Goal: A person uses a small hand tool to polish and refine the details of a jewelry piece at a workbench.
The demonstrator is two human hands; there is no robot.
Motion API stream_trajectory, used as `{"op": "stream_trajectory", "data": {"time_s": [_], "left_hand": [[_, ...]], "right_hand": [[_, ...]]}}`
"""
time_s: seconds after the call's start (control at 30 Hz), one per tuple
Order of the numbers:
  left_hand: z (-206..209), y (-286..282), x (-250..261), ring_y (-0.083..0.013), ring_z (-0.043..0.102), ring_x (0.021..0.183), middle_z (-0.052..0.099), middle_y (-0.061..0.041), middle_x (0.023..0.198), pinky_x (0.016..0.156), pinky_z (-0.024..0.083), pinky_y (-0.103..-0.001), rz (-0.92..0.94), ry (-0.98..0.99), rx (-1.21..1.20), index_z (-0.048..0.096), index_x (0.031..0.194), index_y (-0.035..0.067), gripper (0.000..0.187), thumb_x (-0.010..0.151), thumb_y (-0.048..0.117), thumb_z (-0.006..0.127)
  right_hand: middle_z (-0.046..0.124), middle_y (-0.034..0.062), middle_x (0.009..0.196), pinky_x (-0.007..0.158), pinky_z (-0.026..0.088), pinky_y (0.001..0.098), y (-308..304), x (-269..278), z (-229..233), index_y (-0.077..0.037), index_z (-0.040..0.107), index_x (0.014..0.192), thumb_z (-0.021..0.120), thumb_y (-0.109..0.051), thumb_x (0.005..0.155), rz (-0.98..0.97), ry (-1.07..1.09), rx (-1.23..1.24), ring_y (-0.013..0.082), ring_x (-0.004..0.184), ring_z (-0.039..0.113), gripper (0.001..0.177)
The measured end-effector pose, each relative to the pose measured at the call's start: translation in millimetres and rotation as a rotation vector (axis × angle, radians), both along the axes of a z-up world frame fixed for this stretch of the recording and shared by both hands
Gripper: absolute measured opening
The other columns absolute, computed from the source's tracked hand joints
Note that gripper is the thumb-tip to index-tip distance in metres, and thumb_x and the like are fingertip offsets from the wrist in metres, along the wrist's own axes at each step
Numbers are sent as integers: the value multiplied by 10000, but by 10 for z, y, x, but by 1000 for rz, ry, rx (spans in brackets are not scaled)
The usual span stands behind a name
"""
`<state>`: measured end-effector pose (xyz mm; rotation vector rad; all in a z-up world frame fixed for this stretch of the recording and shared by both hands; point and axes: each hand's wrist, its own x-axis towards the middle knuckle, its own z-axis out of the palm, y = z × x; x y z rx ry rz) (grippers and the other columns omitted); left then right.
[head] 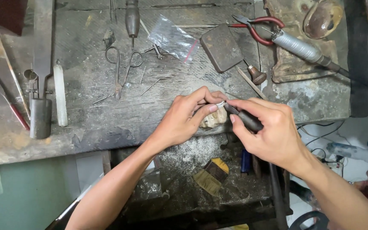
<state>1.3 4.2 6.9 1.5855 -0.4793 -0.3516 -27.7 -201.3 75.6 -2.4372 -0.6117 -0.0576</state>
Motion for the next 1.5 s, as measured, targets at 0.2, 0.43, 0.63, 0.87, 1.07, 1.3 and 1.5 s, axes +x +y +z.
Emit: {"op": "stream_trajectory", "data": {"time_s": [0.2,0.43,0.63,0.87,1.07,1.3,1.5], "left_hand": [[6,3,6,-254,733,1191,732,-102,1282,951,549,-355,-6,6,-1,511,993,119,53,1023,137,550],[-13,2,5,-246,732,1171,733,-88,1278,949,518,-352,-10,-32,-7,485,1001,115,63,1028,113,542],[-8,-2,14,-282,720,1213,725,-127,1294,951,510,-362,-22,-45,15,473,999,106,50,1033,129,502],[-54,-15,19,-310,668,1285,725,-209,1257,1002,531,-390,-26,-62,-19,453,970,94,71,1003,66,509],[-71,-20,32,-293,653,1299,730,-220,1236,1020,531,-374,-28,-49,-42,460,958,94,94,996,46,532],[-41,-18,12,-315,637,1321,718,-210,1268,1044,529,-400,-20,-33,-31,470,975,105,91,1006,54,540],[-17,-20,1,-279,654,1318,737,-123,1271,1026,490,-345,2,-40,-23,483,975,103,95,1015,35,536]], "right_hand": [[747,105,921,679,533,318,10,16,-34,32,752,1158,709,-11,913,9,21,18,191,707,674,253],[769,111,970,736,549,318,1,26,-48,18,763,1127,706,-25,910,5,16,-2,209,779,721,229],[779,135,999,742,584,338,-41,36,-120,52,736,1051,720,-30,897,29,-4,-43,246,836,755,176],[740,106,774,508,492,359,-42,48,-193,35,688,895,709,-39,895,27,-90,-153,220,535,633,77],[698,147,735,480,478,374,-1,25,-184,71,670,895,678,4,935,72,-120,-159,242,536,623,78],[702,144,783,522,491,363,-17,12,-175,82,677,964,701,-10,928,44,-62,-125,224,558,608,101],[649,53,858,415,443,202,-103,-23,68,-54,536,1414,631,-90,987,-300,433,354,91,493,508,439]]}}
